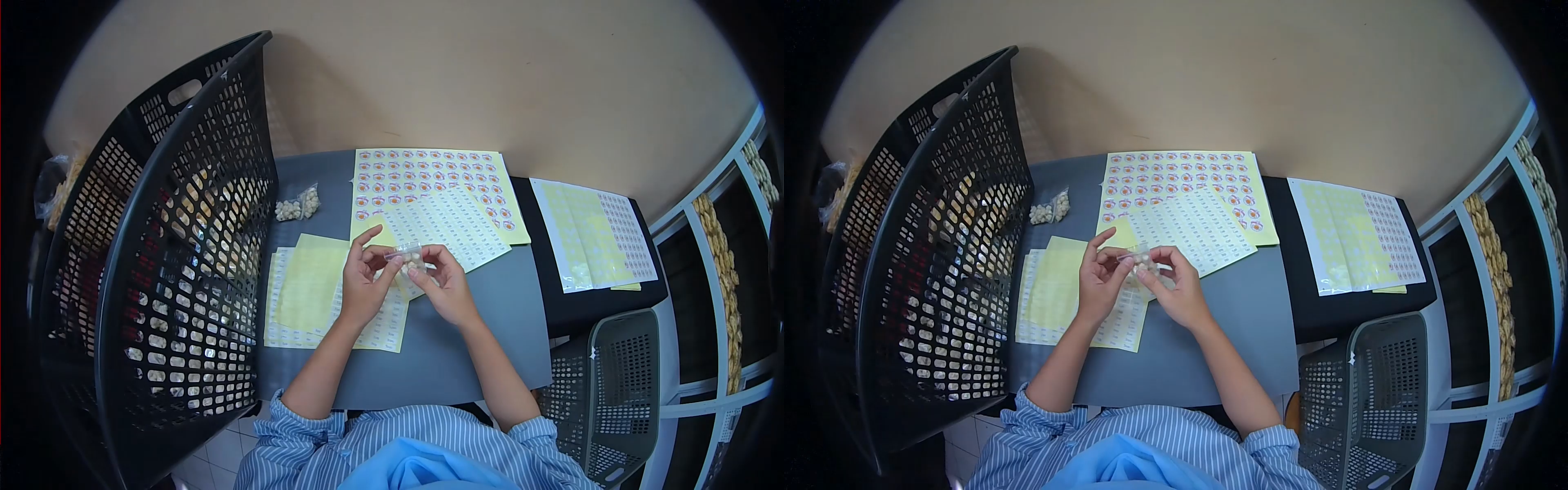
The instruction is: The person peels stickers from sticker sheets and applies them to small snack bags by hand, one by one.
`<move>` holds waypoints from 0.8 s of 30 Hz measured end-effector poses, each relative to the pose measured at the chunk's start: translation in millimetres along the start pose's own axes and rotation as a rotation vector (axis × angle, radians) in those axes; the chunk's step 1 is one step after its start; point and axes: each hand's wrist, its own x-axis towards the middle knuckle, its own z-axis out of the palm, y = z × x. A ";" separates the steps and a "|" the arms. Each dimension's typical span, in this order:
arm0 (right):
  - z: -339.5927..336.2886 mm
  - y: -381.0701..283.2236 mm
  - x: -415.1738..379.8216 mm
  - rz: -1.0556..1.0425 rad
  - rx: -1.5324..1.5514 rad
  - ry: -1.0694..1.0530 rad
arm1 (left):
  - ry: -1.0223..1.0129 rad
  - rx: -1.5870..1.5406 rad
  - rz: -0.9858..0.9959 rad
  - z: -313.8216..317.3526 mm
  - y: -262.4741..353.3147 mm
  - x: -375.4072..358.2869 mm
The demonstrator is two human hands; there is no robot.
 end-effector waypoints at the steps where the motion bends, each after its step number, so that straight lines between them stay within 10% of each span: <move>1: -0.7 1.1 0.4 -0.067 -0.113 0.021 | -0.008 0.029 0.047 -0.6 1.3 -0.2; 15: 1.9 -10.0 -0.9 -0.141 -0.155 0.114 | -0.060 0.484 0.313 1.2 1.0 -4.1; 24: -3.7 -18.2 -0.9 -0.134 -0.276 0.078 | -0.087 0.066 0.024 -2.6 17.0 -0.4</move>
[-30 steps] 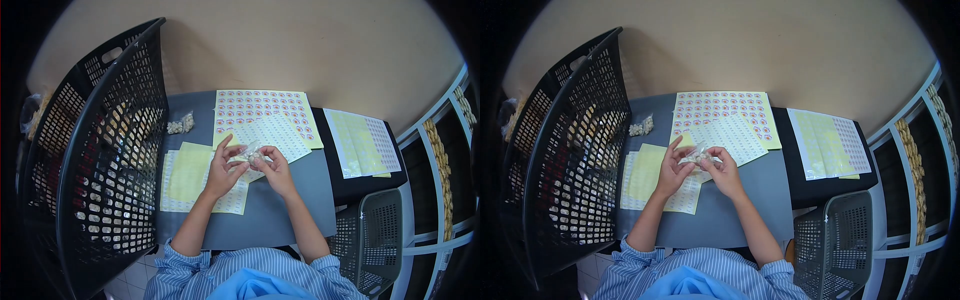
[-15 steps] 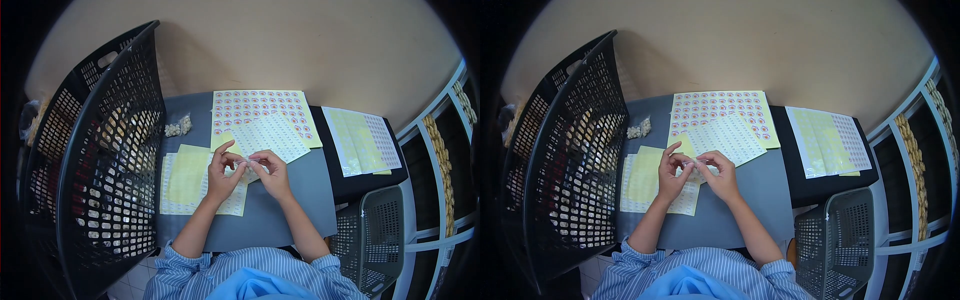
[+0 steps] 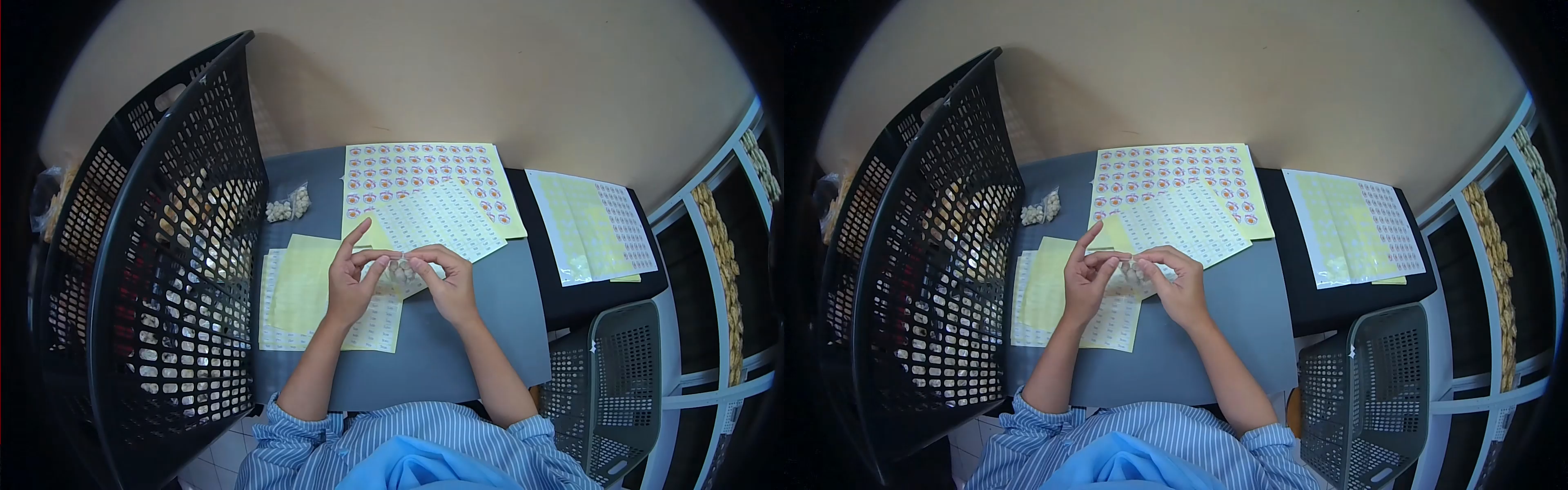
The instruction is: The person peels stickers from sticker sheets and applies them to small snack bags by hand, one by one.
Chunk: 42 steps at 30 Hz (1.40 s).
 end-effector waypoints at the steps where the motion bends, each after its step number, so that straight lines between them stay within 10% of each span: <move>1: -2.3 0.8 0.4 0.029 0.022 -0.029 | -0.001 0.000 -0.002 -1.2 -0.6 0.6; 11: -28.7 6.5 -0.8 -0.107 -0.879 -0.335 | 0.200 -0.073 -0.073 -44.4 -19.2 15.1; 17: -28.3 7.2 -1.0 -0.033 -0.807 -0.377 | -0.006 1.251 -0.402 -30.2 23.8 0.1; 24: -28.0 20.3 -0.5 -0.020 -0.835 -0.364 | 0.001 1.414 -0.584 -47.8 26.9 -6.6; 29: -27.5 16.2 0.7 -0.019 -0.835 -0.353 | 0.003 1.073 -0.358 -50.0 14.7 -5.0; 42: -26.6 20.2 0.5 -0.071 -0.768 -0.338 | -0.132 -0.027 -0.702 -34.1 13.4 7.4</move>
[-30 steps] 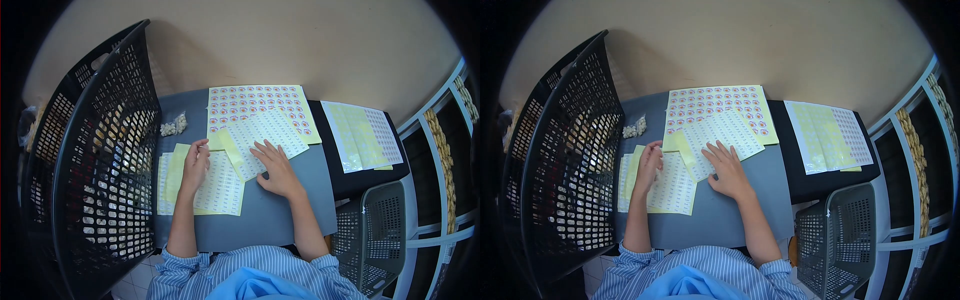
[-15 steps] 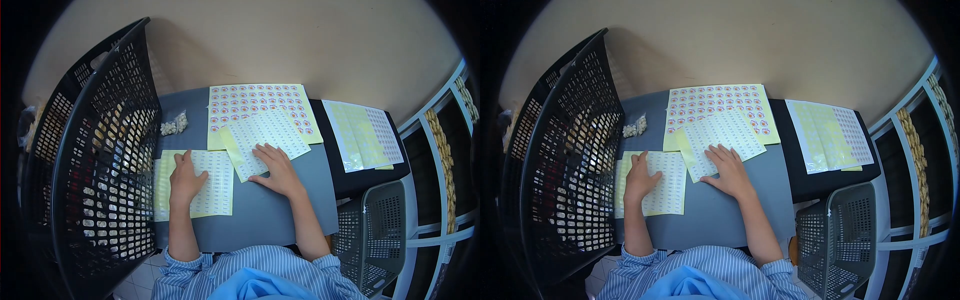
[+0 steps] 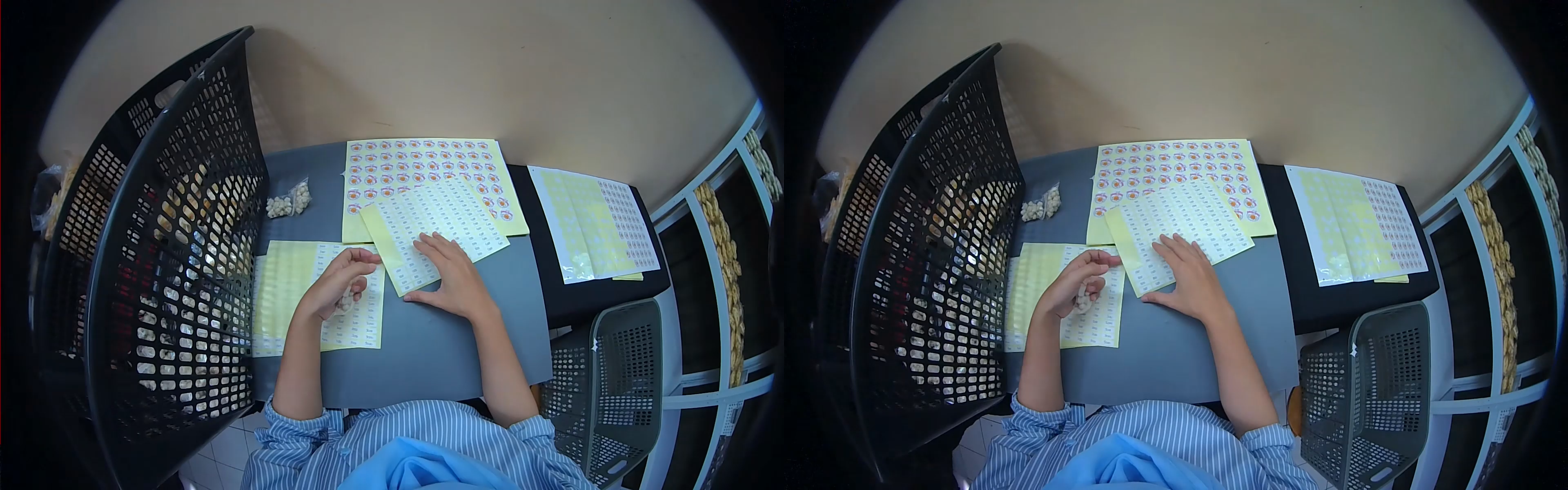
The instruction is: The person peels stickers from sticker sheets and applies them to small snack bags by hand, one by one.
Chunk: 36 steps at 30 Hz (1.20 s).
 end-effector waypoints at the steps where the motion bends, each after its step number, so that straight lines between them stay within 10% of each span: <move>1: 0.4 0.5 0.0 -0.003 0.013 0.008 | 0.000 0.000 0.002 3.2 -0.1 0.1; 36: 19.1 -7.0 10.1 -0.119 0.121 0.331 | -0.153 -0.217 0.010 16.8 -19.7 8.6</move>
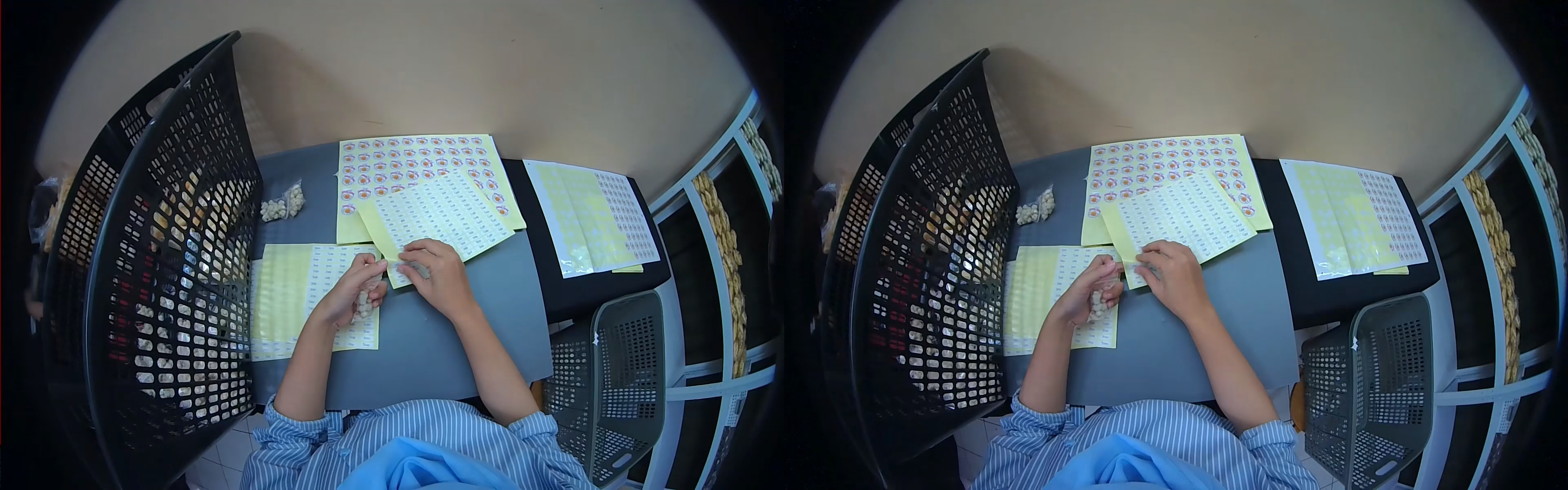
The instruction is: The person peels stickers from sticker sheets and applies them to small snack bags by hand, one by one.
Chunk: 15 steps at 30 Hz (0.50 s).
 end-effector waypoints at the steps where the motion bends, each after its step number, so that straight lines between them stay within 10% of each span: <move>1: 0.9 0.4 0.0 0.003 0.024 0.013 | -0.005 -0.001 -0.009 -0.5 -0.3 0.6; 15: 2.2 -7.7 4.8 0.218 0.388 0.141 | 0.247 0.015 0.292 -5.6 8.3 -1.5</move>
